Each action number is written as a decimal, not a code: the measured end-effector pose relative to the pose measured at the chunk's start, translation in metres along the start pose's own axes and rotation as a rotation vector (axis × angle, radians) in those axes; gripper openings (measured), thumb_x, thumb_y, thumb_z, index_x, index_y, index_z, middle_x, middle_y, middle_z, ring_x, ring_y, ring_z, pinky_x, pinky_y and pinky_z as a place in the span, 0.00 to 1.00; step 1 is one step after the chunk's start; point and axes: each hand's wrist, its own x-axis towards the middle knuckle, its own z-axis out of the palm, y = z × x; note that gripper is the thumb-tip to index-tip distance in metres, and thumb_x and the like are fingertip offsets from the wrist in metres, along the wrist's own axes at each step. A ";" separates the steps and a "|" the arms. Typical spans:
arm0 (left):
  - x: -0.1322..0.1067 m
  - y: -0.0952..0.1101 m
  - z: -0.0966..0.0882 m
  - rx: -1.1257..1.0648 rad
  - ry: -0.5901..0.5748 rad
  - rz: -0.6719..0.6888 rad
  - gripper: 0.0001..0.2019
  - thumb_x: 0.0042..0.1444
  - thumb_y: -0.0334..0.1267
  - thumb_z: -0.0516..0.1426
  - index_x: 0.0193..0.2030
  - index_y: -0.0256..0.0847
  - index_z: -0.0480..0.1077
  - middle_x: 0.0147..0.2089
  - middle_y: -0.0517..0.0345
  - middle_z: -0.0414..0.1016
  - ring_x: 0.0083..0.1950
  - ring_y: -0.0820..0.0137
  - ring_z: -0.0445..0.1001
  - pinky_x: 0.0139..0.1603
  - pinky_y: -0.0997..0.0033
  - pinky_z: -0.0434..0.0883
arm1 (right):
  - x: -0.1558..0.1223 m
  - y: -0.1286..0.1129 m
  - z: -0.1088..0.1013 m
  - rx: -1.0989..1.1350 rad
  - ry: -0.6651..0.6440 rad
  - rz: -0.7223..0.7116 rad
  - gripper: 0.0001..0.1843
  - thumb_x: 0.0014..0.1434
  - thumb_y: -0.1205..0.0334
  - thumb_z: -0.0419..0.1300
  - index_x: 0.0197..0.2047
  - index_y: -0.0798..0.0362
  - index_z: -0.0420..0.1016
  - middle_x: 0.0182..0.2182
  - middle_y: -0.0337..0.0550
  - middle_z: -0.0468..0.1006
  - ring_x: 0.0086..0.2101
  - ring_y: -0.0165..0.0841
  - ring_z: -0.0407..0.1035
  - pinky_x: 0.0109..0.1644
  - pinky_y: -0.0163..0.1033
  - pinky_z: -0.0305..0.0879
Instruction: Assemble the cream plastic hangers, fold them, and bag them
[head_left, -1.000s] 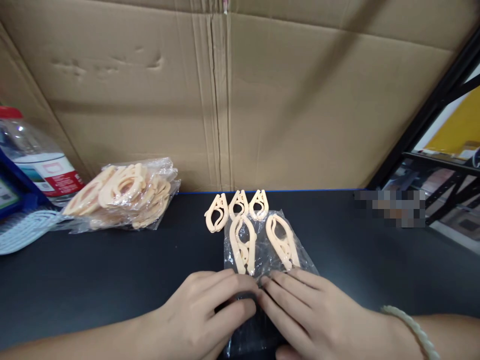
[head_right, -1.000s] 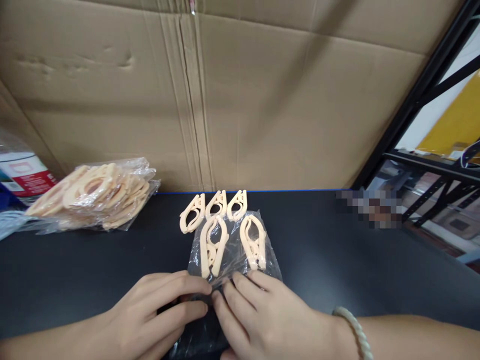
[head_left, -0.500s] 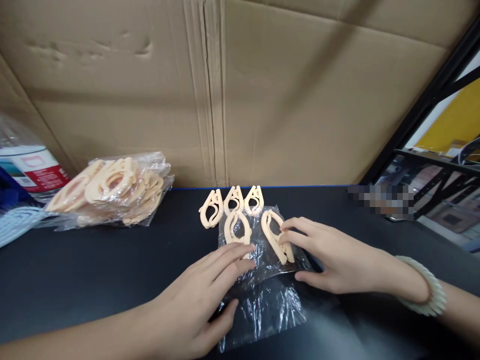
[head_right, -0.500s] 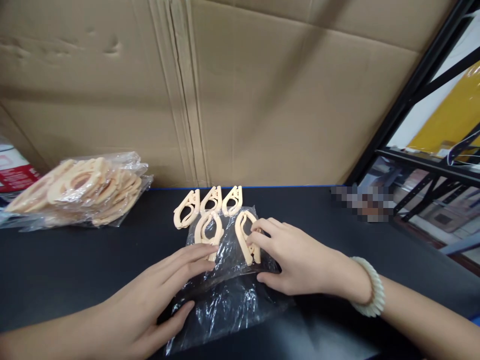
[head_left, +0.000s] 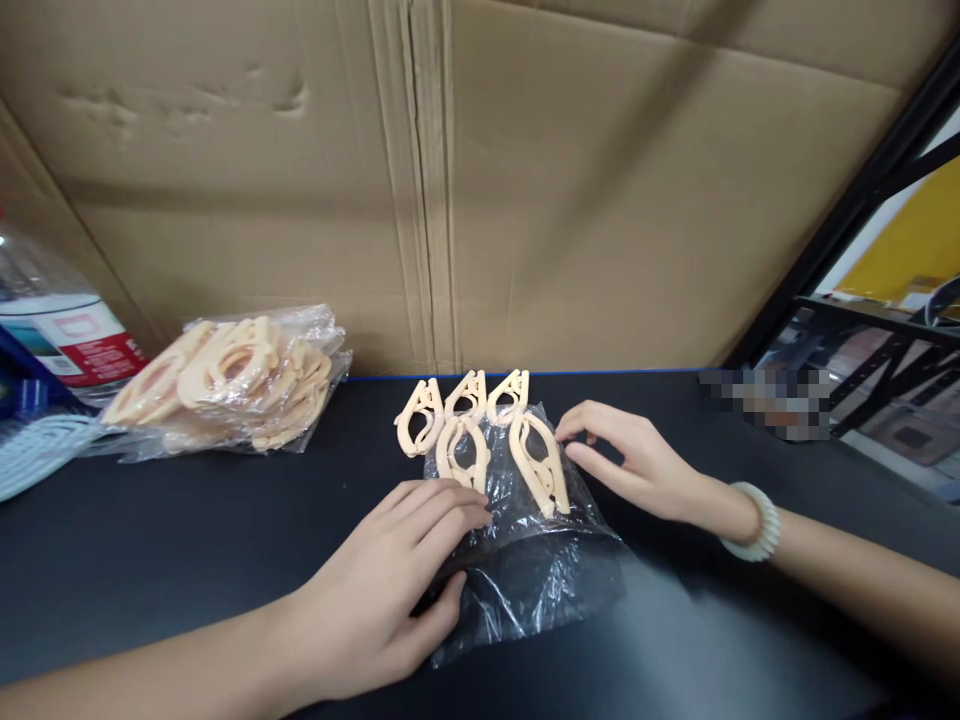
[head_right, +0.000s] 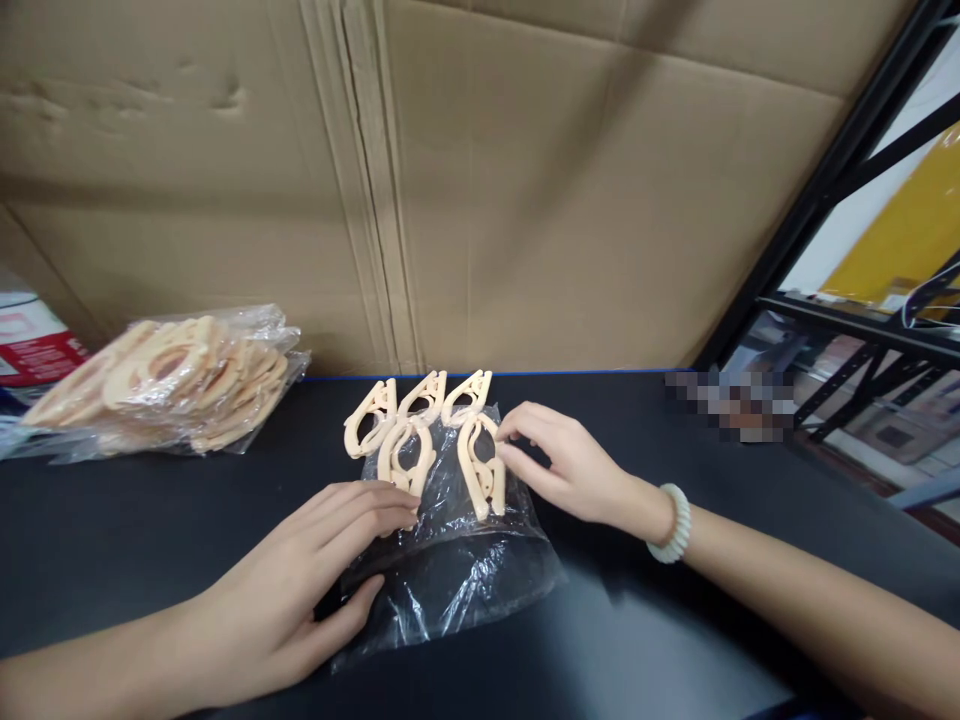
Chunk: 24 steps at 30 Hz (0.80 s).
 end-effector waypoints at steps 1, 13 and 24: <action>0.000 0.000 0.000 -0.017 0.009 0.000 0.19 0.52 0.27 0.51 0.51 0.40 0.63 0.51 0.50 0.71 0.53 0.63 0.68 0.53 0.61 0.68 | 0.005 0.008 0.001 -0.016 0.026 -0.010 0.10 0.65 0.62 0.49 0.45 0.54 0.69 0.40 0.47 0.74 0.41 0.33 0.68 0.45 0.41 0.67; -0.003 0.001 -0.002 -0.063 0.017 0.152 0.13 0.53 0.20 0.47 0.41 0.39 0.62 0.48 0.48 0.70 0.48 0.66 0.68 0.50 0.64 0.68 | 0.090 0.107 0.029 -0.322 -0.270 -0.234 0.29 0.58 0.79 0.44 0.62 0.59 0.59 0.59 0.53 0.64 0.61 0.39 0.54 0.61 0.48 0.58; -0.003 -0.003 -0.002 -0.009 0.026 0.205 0.14 0.53 0.20 0.49 0.42 0.38 0.67 0.51 0.48 0.70 0.50 0.64 0.69 0.50 0.64 0.70 | 0.042 0.114 0.007 -0.269 -0.189 -0.148 0.20 0.63 0.69 0.48 0.58 0.52 0.65 0.47 0.50 0.73 0.47 0.39 0.68 0.53 0.48 0.66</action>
